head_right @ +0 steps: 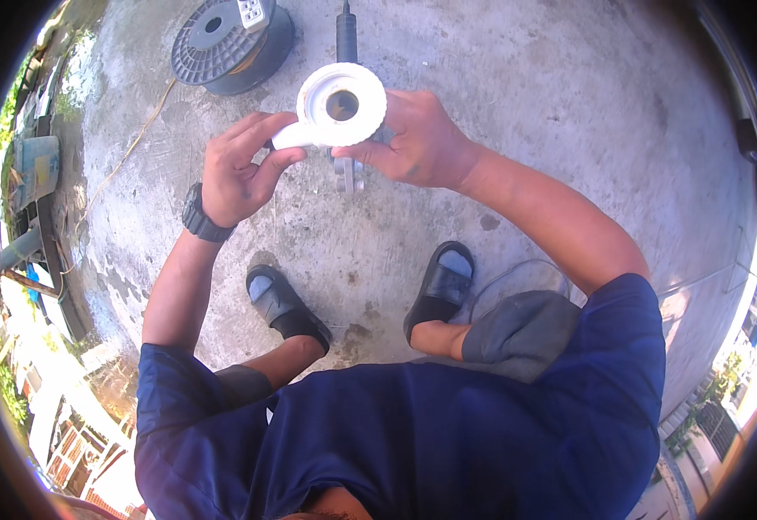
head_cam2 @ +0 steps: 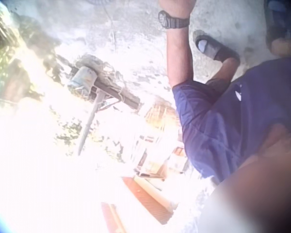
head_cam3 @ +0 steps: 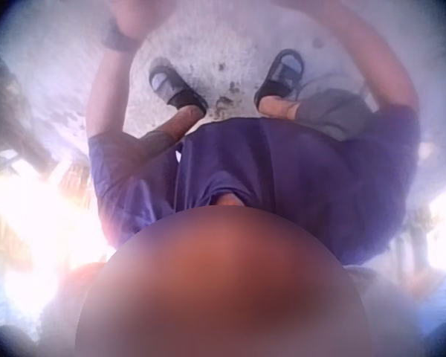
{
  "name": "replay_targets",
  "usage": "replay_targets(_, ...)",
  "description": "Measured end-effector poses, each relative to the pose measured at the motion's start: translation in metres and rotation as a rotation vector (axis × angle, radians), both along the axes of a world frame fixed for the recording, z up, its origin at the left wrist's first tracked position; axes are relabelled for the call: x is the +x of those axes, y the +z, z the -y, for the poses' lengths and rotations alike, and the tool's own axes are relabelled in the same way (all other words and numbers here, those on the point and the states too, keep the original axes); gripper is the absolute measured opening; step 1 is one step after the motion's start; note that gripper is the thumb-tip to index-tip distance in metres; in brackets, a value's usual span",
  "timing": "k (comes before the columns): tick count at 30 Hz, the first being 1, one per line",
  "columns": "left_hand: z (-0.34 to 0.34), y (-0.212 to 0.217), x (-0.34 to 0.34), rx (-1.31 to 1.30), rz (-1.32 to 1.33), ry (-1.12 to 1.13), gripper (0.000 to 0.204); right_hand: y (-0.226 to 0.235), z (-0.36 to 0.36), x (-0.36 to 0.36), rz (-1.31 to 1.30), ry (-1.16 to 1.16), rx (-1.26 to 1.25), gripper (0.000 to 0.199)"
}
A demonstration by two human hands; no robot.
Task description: The person wipes a valve on a water tank, then picks up two white PVC fittings and walks to a bench. They place the fittings in a bench vise, tighten the vise, and remove the fittings. The person returns to the tank, uses a pipe wrench on the valve, and then wipes the fittings with a cloth before walking back toward the bench.
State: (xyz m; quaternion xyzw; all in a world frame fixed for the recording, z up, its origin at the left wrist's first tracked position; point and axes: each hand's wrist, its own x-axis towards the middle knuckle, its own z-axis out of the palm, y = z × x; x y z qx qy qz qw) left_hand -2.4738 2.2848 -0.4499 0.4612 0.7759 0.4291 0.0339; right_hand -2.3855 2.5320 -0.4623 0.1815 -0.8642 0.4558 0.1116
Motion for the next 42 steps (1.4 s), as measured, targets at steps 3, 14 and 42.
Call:
replay_targets(3, 0.003, 0.002, 0.000, -0.018, -0.005, -0.013, 0.032, -0.001, 0.001, 0.000, 0.000, 0.017, 0.008, 0.041)
replay_targets(14, 0.005, -0.002, -0.002, -0.087, 0.138, -0.058, 0.037, -0.017, 0.001, -0.003, 0.007, 0.055, -0.004, 0.039)
replay_targets(42, 0.173, 0.568, -0.006, 0.101, 1.201, 0.197, 0.040, 0.582, 0.174, -0.009, 1.133, -0.108, -0.923, 0.035)
